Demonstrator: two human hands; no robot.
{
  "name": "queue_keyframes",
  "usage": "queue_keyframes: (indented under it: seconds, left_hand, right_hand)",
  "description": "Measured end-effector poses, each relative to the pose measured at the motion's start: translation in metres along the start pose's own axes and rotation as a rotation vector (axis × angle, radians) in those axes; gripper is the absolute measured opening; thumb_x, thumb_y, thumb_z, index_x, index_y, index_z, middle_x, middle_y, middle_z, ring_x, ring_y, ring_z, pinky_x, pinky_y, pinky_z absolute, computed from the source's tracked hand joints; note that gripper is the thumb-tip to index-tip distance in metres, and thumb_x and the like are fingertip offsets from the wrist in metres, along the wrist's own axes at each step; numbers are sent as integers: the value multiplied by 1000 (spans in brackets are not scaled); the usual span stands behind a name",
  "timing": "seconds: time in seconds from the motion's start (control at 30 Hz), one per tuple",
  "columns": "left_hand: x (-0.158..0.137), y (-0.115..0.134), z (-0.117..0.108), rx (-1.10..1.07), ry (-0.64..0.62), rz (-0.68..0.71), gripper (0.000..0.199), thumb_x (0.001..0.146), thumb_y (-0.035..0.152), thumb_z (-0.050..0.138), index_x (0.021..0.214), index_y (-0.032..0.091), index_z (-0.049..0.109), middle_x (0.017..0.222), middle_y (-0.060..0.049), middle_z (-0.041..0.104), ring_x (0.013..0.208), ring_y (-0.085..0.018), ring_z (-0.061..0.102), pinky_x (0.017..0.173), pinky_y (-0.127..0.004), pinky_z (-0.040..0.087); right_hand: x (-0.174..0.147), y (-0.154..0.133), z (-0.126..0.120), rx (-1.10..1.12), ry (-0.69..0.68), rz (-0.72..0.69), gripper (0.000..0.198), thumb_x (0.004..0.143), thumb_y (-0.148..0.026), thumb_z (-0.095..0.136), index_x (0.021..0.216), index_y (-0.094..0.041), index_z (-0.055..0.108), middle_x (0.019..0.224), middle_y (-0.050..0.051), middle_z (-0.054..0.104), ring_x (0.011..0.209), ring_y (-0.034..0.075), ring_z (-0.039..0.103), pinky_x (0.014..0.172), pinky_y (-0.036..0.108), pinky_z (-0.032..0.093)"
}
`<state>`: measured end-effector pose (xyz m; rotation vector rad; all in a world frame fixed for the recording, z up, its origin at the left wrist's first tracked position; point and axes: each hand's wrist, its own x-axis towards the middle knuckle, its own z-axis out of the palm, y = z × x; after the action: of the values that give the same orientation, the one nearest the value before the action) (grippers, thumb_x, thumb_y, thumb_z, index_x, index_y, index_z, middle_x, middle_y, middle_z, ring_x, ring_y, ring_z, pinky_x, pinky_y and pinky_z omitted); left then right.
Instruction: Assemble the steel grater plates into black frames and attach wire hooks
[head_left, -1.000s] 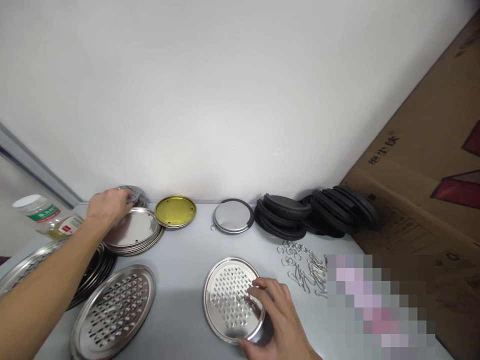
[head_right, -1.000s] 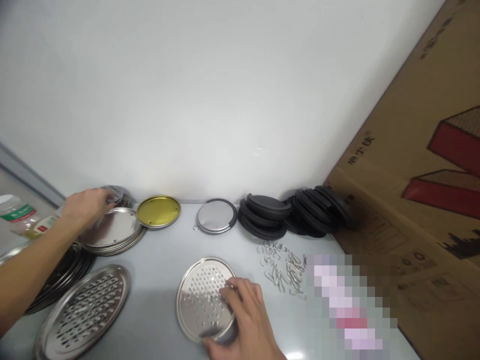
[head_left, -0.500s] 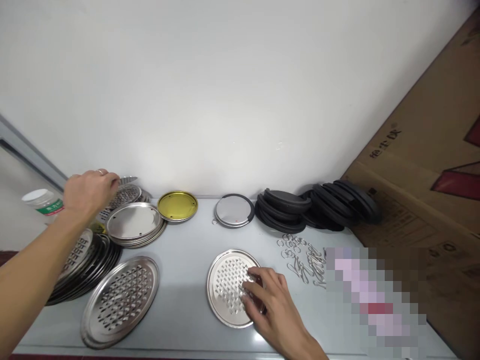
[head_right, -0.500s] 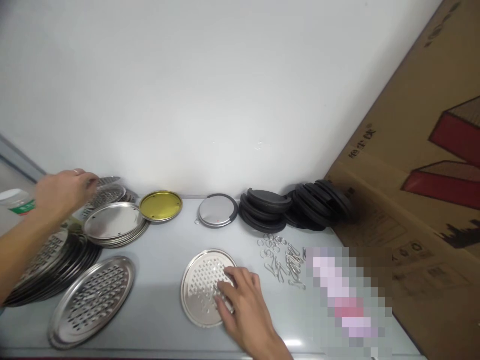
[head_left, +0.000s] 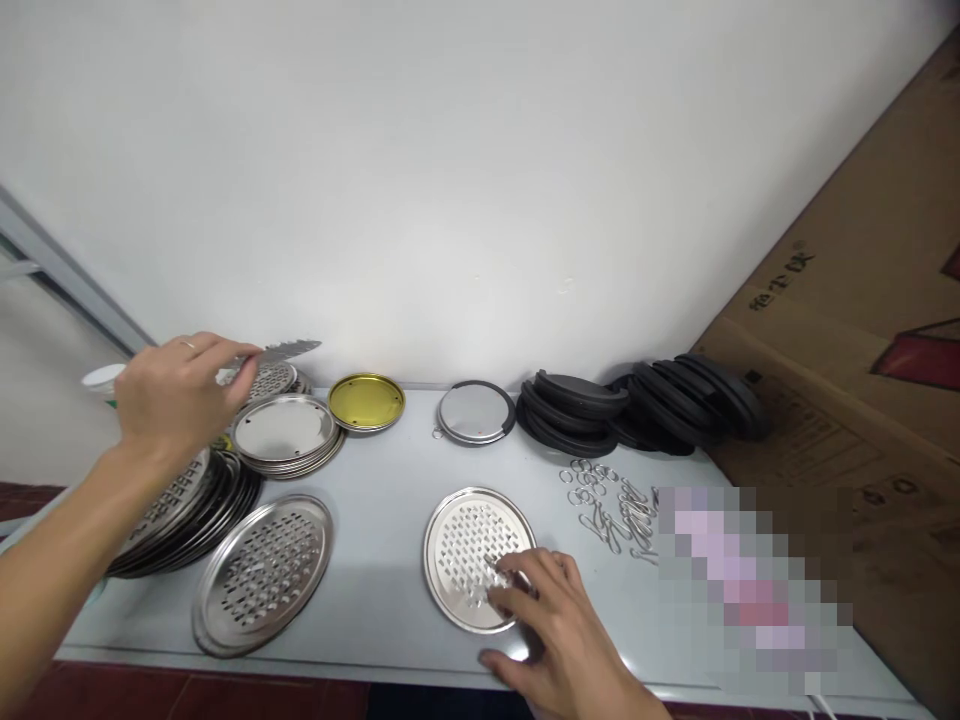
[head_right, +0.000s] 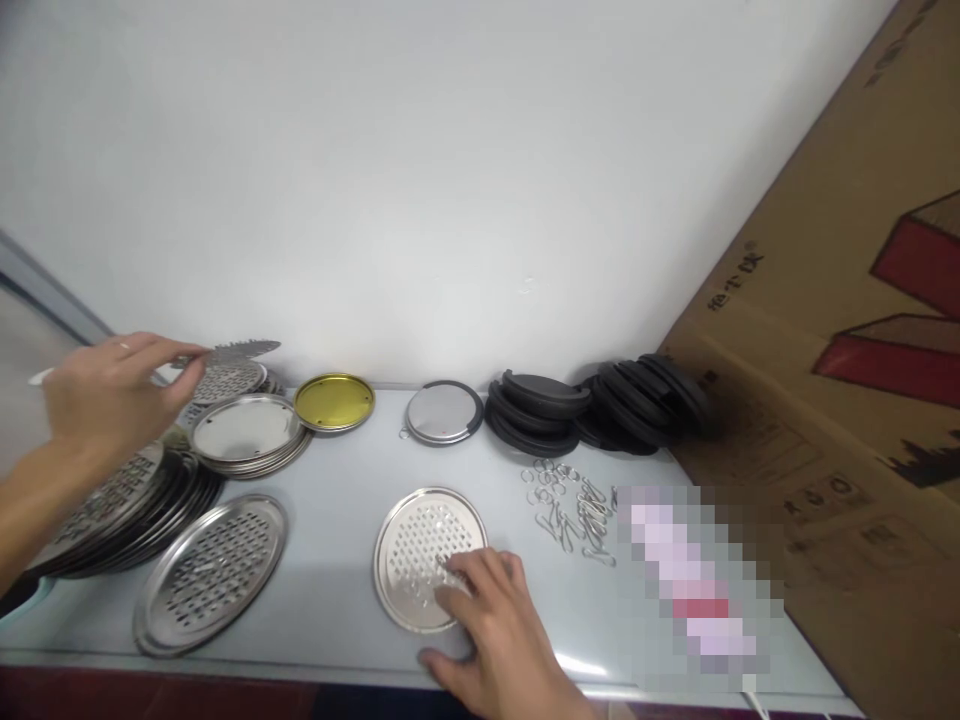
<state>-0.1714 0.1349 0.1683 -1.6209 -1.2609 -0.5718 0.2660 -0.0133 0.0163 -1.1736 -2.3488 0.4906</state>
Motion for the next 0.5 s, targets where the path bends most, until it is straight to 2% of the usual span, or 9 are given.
queue_keyframes:
  seconds: [0.07,0.13,0.2,0.27,0.33,0.4,0.47,0.5]
  left_hand:
    - [-3,21,-23,-68,45,12,14,85,33,68,88,22,76,76,3,73,71,-15,62,58,-23,35]
    - [-7,42,-45,-171,29,14,11,84,27,69,93,22,75,83,2,75,78,-17,66,65,-27,43]
    - [-12,60,-63,-259,72,17,11,80,23,73,92,24,73,83,2,75,76,-17,68,67,-28,46]
    - [-18,72,-76,-328,88,14,18,77,19,76,93,25,72,83,2,75,75,-18,68,67,-29,47]
    - [-22,80,-84,-391,92,-3,22,75,15,77,94,25,71,83,1,75,75,-18,69,67,-29,48]
    - [-26,84,-89,-441,89,-31,24,74,12,77,95,24,71,84,1,75,75,-18,69,68,-29,49]
    - [-30,87,-92,-464,85,-67,25,75,11,77,95,25,71,85,1,75,76,-17,69,71,-29,50]
    - [-31,88,-92,-468,88,-82,25,75,11,77,95,25,71,84,2,75,76,-17,69,71,-29,51]
  right_hand:
    - [-9,-6,1,-53,-5,-40,22,81,-27,74,103,-27,67,120,8,64,109,30,57,88,48,45]
    - [-15,-11,1,-85,26,-76,18,83,-20,71,100,-25,67,119,8,65,106,29,59,86,47,47]
    - [-19,-14,0,-100,64,-130,22,83,-15,69,103,-24,67,114,8,68,104,29,61,87,46,48]
    - [-21,-14,-2,-88,146,-194,30,84,-11,67,111,-22,64,108,8,70,103,28,62,88,45,48]
    - [-21,-10,-5,-26,300,-212,36,86,-7,64,118,-22,62,106,8,70,104,27,61,90,44,48]
    - [-17,-4,-9,119,472,-146,31,89,-6,58,115,-23,63,102,8,70,99,25,62,86,41,49]
    - [-10,2,-12,321,601,19,16,94,-13,53,95,-23,66,93,6,67,88,22,62,75,34,49]
    - [-6,5,-14,413,663,131,17,96,-20,53,84,-22,64,85,5,64,80,20,60,69,31,48]
